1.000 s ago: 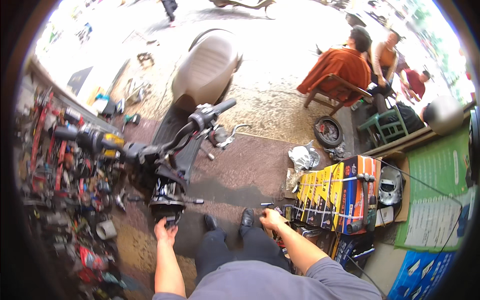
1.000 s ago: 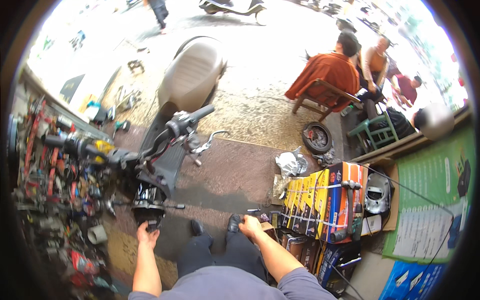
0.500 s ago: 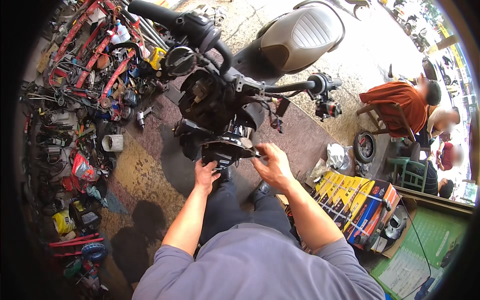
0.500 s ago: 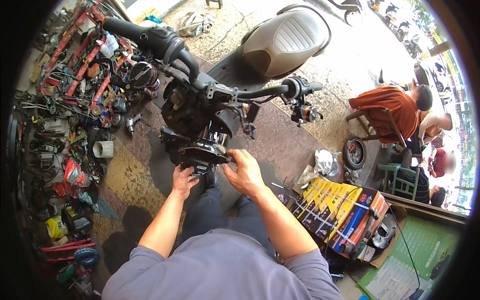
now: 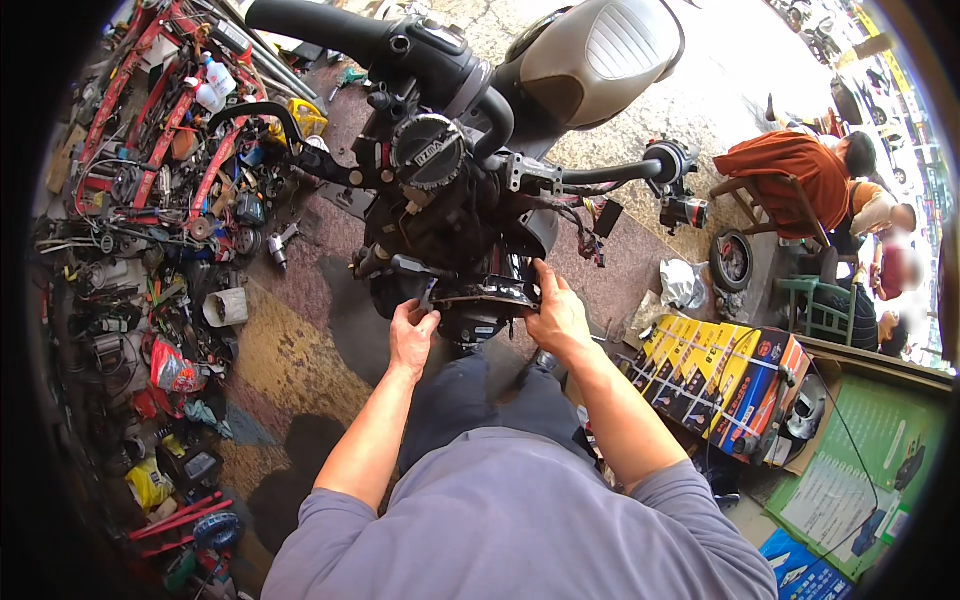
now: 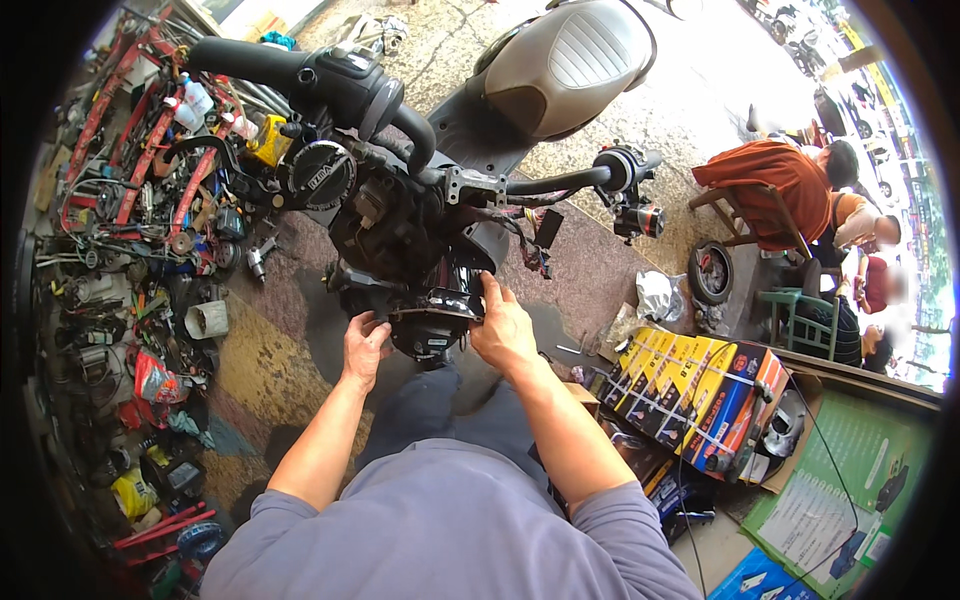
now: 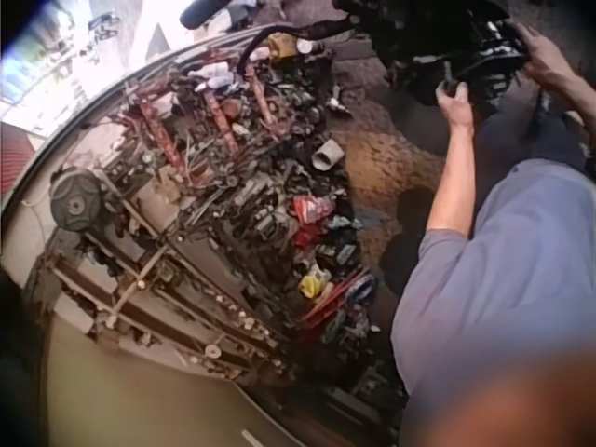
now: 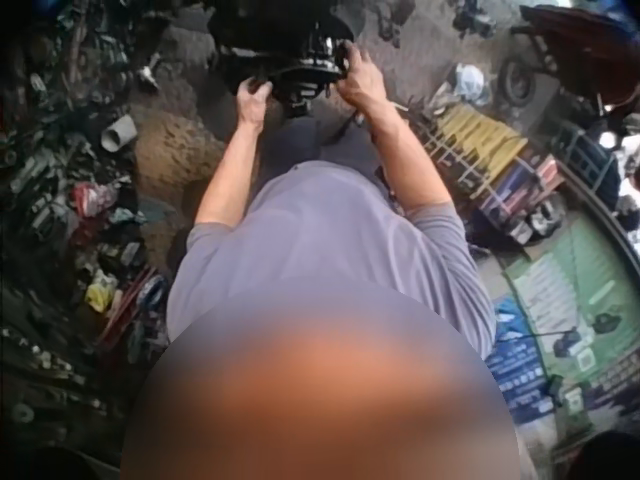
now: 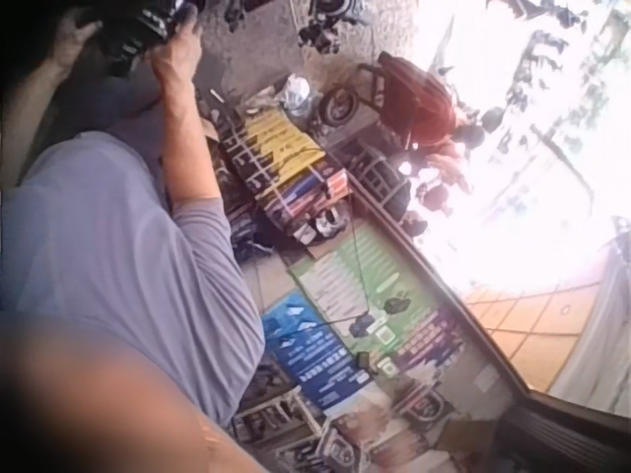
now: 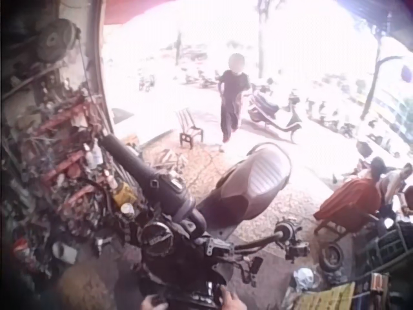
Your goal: The person works on a scooter's handlebar area, manipulating wires and components. Then the person uses a pump to inflate the front and rear tires of a bicycle. The person also adjusts the bicycle seat height.
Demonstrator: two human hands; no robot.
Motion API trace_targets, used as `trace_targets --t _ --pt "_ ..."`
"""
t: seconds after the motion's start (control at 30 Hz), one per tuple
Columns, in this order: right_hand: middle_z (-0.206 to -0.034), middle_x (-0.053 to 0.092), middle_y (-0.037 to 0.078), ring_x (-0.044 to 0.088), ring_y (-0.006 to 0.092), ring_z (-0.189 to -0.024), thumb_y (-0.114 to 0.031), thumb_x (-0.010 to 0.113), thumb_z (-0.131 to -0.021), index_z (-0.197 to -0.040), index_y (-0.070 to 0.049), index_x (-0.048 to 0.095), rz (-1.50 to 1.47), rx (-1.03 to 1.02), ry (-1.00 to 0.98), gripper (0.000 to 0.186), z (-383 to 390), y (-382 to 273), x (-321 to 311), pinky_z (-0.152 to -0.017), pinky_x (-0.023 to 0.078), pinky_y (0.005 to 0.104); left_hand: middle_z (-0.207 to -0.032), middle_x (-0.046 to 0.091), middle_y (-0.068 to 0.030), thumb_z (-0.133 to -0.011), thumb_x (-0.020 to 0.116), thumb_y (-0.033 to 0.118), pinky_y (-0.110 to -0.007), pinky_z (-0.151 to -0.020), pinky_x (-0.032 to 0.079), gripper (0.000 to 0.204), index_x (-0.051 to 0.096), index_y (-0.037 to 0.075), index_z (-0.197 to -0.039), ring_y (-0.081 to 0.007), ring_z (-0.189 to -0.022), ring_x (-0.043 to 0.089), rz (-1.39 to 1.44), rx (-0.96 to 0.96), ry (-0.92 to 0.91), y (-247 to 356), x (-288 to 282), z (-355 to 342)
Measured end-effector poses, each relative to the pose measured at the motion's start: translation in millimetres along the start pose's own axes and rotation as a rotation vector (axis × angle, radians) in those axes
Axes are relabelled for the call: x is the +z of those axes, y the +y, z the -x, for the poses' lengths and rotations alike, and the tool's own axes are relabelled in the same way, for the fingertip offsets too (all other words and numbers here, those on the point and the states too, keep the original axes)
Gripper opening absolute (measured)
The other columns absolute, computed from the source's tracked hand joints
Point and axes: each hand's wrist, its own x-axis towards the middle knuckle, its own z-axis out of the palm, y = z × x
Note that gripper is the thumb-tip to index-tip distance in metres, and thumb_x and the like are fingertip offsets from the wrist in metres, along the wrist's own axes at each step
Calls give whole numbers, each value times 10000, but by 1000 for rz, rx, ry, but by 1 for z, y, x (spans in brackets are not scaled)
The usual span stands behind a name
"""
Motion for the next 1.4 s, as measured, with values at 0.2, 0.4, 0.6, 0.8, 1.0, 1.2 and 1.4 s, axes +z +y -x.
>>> trace_targets --t 0.2,0.4,0.6,0.8,1.0,1.2,1.4 --pt "-1168 621 290 606 447 -1074 -62 609 -774 -1447 -42 370 6 77 -30 715 -1 7 0 -927 493 495 -869 699 -113 -842 706 152 -324 -721 527 232 658 -34 -974 -177 -764 654 -348 397 125 36 10 2" --pt "-1159 634 280 604 441 -1092 -131 613 -815 -1434 -70 386 10 185 -113 662 4 6 -6 -947 484 491 -868 693 -50 -858 699 111 -260 -744 525 210 655 -32 -1005 -110 -773 639 -228 485 -55 80 44 3" --pt "-1081 661 300 626 446 -1056 -166 617 -809 -1407 -43 422 -3 133 -167 641 5 22 -8 -941 488 499 -1029 716 -181 -832 715 211 -336 -885 530 455 623 -66 -1181 -257 -941 696 -390 472 -10 95 80 -22" --pt "-1056 662 306 632 449 -1045 -208 641 -830 -1398 -21 415 -18 109 -260 639 -5 28 -16 -933 486 502 -991 714 -214 -816 712 237 -364 -876 522 512 603 -71 -1210 -297 -951 692 -526 371 131 104 102 -28" --pt "-1006 667 307 646 456 -994 -179 565 -845 -1349 12 418 -19 4 -301 559 -10 37 -19 -879 500 529 -1070 684 -250 -777 734 257 -412 -921 503 544 592 -46 -1206 -369 -1035 659 -629 293 255 106 118 -29" --pt "-890 662 334 664 479 -878 -137 525 -832 -1178 96 438 -22 -119 -274 426 -17 47 -6 -782 527 547 -1093 663 -280 -760 736 272 -430 -931 496 523 575 -18 -1165 -420 -1062 634 -658 324 305 100 119 -33" --pt "-876 649 354 654 496 -855 -119 530 -817 -1155 135 430 -7 -178 -314 435 -13 32 -22 -787 521 550 -999 686 -265 -762 653 215 -429 -885 510 350 676 -39 -1002 -397 -1004 657 -728 386 184 115 108 -40"
